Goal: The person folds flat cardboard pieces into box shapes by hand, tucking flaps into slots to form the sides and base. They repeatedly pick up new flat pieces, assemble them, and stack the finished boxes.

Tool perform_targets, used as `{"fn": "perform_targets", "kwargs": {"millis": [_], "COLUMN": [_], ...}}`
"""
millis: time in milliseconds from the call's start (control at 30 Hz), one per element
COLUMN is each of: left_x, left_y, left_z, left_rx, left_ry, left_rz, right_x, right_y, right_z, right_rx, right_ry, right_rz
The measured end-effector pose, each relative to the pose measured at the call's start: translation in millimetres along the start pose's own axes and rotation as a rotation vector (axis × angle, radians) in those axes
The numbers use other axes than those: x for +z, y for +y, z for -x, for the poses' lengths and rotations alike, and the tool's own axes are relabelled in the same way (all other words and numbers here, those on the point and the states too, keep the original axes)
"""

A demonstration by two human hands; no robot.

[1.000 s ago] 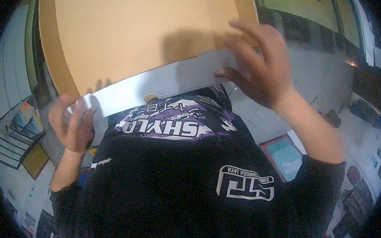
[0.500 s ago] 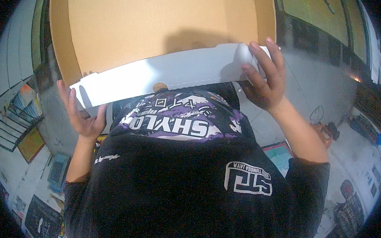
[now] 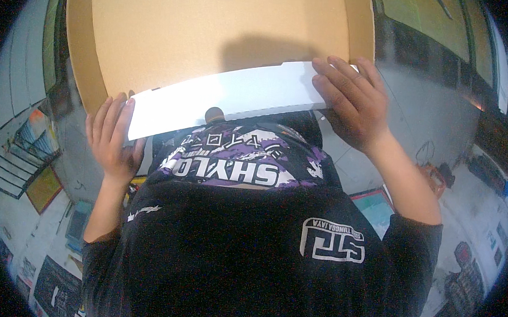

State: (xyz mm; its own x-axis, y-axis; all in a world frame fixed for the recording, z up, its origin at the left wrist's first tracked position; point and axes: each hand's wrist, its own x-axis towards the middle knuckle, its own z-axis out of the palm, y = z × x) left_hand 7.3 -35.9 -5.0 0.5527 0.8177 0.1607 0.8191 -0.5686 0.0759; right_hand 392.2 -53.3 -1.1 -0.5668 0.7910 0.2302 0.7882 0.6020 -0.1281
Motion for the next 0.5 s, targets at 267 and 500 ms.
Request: {"fn": "perform_targets", "kwargs": {"millis": [267,500], "left_x": [-1.4,-14.3], "left_y": [14.5,12.5], "left_z": [-10.7,-20.5], "left_rx": [0.040,0.010], "left_ry": [0.036,-0.182], "left_rz": [0.298,0.332], "right_x": [-9.4,-9.9], "right_y": [-21.5,-27.0], "right_z": [-19.4,-32.1], "right_rx": [0.081,0.125], "right_ry": [-0.100,-0.246], "right_rz": [-0.164,-0.234]}}
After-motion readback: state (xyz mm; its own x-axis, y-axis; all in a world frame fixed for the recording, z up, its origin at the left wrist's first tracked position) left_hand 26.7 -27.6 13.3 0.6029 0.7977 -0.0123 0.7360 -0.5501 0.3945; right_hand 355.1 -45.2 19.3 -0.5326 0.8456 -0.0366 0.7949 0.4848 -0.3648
